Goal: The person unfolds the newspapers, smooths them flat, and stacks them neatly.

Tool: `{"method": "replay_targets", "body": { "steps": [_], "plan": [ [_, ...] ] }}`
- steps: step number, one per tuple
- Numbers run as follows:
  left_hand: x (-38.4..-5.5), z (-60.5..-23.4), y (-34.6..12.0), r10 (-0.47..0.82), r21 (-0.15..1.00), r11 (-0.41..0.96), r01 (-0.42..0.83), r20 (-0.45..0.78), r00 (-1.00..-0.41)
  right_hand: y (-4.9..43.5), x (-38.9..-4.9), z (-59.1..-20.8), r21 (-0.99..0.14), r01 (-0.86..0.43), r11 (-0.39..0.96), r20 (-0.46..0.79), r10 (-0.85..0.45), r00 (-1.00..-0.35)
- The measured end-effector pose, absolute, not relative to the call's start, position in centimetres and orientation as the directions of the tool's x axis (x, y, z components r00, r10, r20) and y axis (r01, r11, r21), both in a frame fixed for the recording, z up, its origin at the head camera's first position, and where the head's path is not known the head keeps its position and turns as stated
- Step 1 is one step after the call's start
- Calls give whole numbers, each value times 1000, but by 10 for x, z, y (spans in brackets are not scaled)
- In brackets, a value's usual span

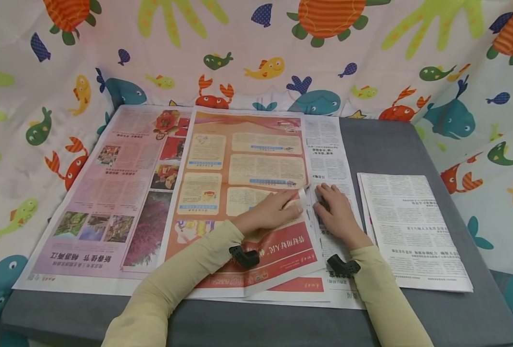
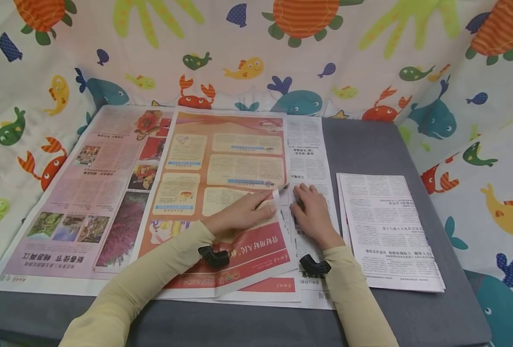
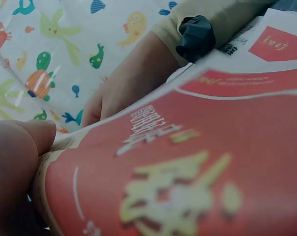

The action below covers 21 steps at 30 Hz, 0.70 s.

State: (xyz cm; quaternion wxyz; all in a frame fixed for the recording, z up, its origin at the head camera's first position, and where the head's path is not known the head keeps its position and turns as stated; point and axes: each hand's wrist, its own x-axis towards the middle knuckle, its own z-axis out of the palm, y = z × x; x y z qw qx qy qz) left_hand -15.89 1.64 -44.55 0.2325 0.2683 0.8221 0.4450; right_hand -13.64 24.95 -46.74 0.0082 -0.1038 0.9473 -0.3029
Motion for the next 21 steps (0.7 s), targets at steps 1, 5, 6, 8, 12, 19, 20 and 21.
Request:
{"method": "replay_targets", "body": {
  "steps": [1, 5, 6, 8, 12, 19, 20, 21],
  "plan": [
    [-159, -445, 16, 645, 865, 453, 216, -150, -749, 250, -136, -468, -575, -192, 795, 49, -201, -978],
    [-159, -444, 11, 625, 913, 396, 100, -189, -757, 249, -136, -468, -575, -193, 795, 50, -201, -978],
    [-159, -443, 9, 613, 925, 375, 59, -199, -764, 250, -136, -469, -574, -194, 796, 48, -203, -978],
    [-159, -441, 5, 591, 946, 322, -18, -216, -777, 250, -137, -469, -561, -209, 801, 47, -221, -974],
    [-160, -434, -4, 548, 963, 258, -81, -215, -808, 250, -138, -470, -494, -281, 823, 74, -282, -956],
    [-151, -405, -18, 480, 988, 151, -43, -111, -870, 245, -133, -464, -414, -302, 859, 69, -301, -951],
    [-149, -400, -19, 483, 993, 112, -48, -97, -870, 244, -133, -463, -410, -292, 864, 58, -295, -954],
    [-147, -395, -22, 489, 995, 68, -67, -92, -867, 244, -132, -461, -404, -282, 870, 45, -289, -956]
  ]
}}
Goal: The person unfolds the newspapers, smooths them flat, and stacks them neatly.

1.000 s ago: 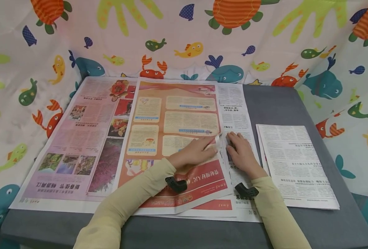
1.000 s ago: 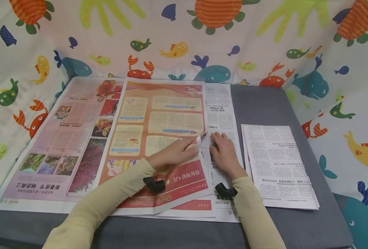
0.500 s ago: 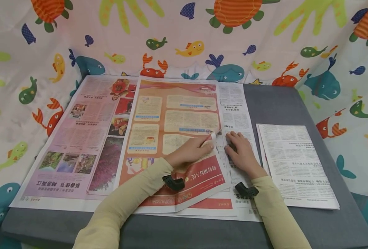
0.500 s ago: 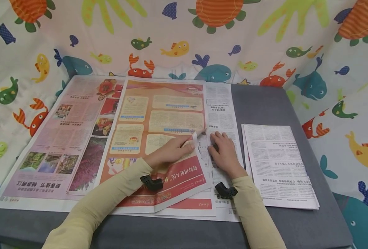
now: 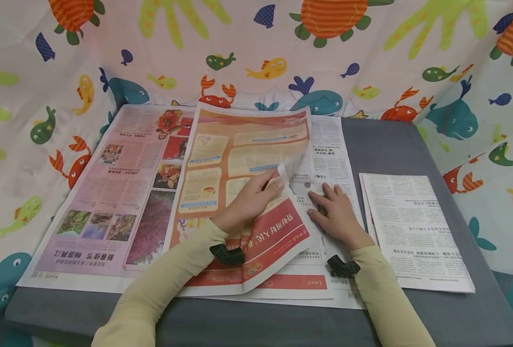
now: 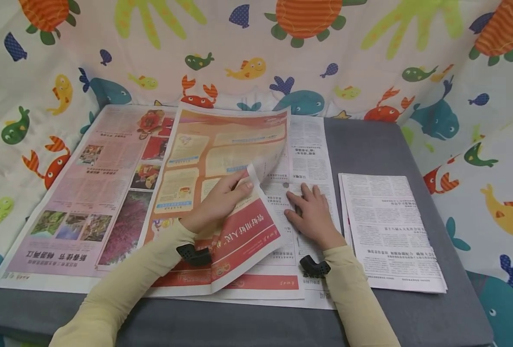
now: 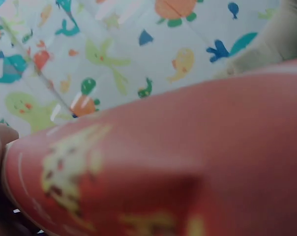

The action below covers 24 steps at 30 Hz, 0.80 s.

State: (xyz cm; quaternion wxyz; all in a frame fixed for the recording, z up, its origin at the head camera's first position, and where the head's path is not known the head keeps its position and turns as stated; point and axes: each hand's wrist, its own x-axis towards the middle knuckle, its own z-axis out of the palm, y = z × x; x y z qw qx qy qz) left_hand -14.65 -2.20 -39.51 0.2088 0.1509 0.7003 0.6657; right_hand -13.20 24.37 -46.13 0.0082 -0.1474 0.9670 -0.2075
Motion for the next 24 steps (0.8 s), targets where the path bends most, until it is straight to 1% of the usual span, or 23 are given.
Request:
{"method": "replay_targets", "body": {
  "steps": [3, 5, 8, 10, 13, 17, 18, 22, 24],
  "plan": [
    [-143, -379, -32, 482, 999, -13, -50, -38, -875, 244, -130, -459, -380, -249, 891, 7, -266, -964],
    [-142, -366, -41, 443, 999, -33, -9, 7, -897, 245, -130, -458, -359, -232, 904, -16, -254, -967],
    [-142, -345, -61, 327, 998, -39, 58, 68, -943, 248, -128, -456, -330, -207, 921, -42, -233, -972],
    [-140, -330, -76, 239, 994, -97, 40, 63, -969, 250, -128, -454, -309, -200, 930, -53, -227, -972],
    [-138, -312, -105, 120, 978, -206, 30, 55, -991, 252, -128, -450, -286, -197, 938, -63, -224, -973],
    [-133, -300, -150, 16, 949, -307, 74, 83, -996, 256, -128, -445, -252, -205, 946, -86, -232, -969],
    [-132, -298, -161, -6, 932, -355, 79, 82, -997, 258, -128, -443, -238, -208, 949, -93, -235, -968],
    [-127, -300, -207, -77, 823, -548, 147, 125, -989, 270, -129, -435, -175, -211, 962, -133, -235, -963],
    [-125, -306, -229, -127, 785, -597, 168, 114, -985, 278, -129, -431, -148, -203, 968, -156, -225, -962]
  ]
}}
